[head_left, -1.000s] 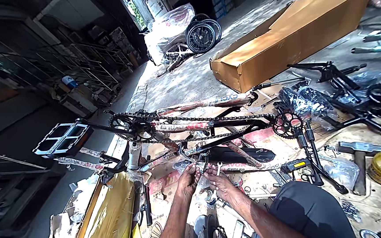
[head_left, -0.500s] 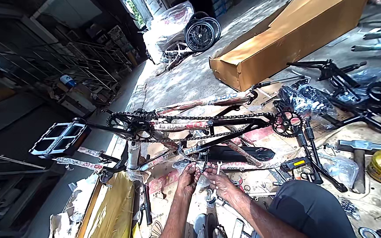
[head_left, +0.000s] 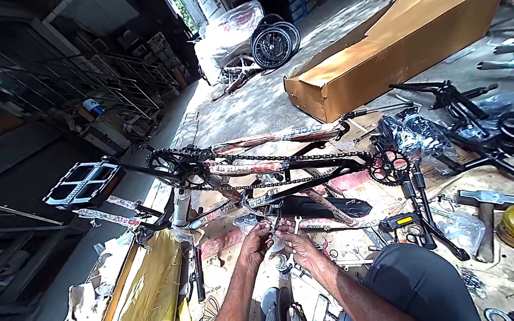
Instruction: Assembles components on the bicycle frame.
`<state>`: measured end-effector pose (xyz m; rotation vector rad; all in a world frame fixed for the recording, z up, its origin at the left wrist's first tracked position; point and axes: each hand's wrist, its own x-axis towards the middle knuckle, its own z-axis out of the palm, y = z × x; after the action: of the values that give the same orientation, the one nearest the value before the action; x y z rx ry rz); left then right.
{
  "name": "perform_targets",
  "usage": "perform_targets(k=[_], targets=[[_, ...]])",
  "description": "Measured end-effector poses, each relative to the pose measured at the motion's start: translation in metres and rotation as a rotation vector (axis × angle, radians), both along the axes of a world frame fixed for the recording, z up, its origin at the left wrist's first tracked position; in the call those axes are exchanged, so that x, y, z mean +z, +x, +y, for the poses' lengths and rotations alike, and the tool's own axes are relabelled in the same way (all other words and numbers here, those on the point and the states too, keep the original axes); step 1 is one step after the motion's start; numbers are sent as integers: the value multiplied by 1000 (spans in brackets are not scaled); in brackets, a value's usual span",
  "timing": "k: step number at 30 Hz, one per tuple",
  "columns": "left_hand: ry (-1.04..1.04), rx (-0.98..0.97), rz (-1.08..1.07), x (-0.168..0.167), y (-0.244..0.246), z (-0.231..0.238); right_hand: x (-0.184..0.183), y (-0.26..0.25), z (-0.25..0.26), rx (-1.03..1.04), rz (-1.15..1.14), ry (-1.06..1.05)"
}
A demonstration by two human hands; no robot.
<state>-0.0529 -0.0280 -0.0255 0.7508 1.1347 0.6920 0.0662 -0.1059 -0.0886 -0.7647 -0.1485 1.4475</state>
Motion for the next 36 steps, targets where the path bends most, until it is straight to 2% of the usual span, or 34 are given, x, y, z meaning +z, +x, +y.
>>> perform_targets(k=[6, 15, 19, 27, 36], targets=[[-75, 25, -65, -2, 2, -9, -1, 0, -2, 19, 32, 31], [-51, -18, -164, 4, 6, -5, 7, -1, -8, 51, -14, 17], [-71, 64, -105, -8, 10, -1, 7, -1, -8, 57, -38, 23], [-56, 126, -170, -10, 11, -28, 5, -6, -7, 67, -114, 23], [-28, 70, -160, -8, 15, -35, 10, -6, -4, 153, -150, -30]])
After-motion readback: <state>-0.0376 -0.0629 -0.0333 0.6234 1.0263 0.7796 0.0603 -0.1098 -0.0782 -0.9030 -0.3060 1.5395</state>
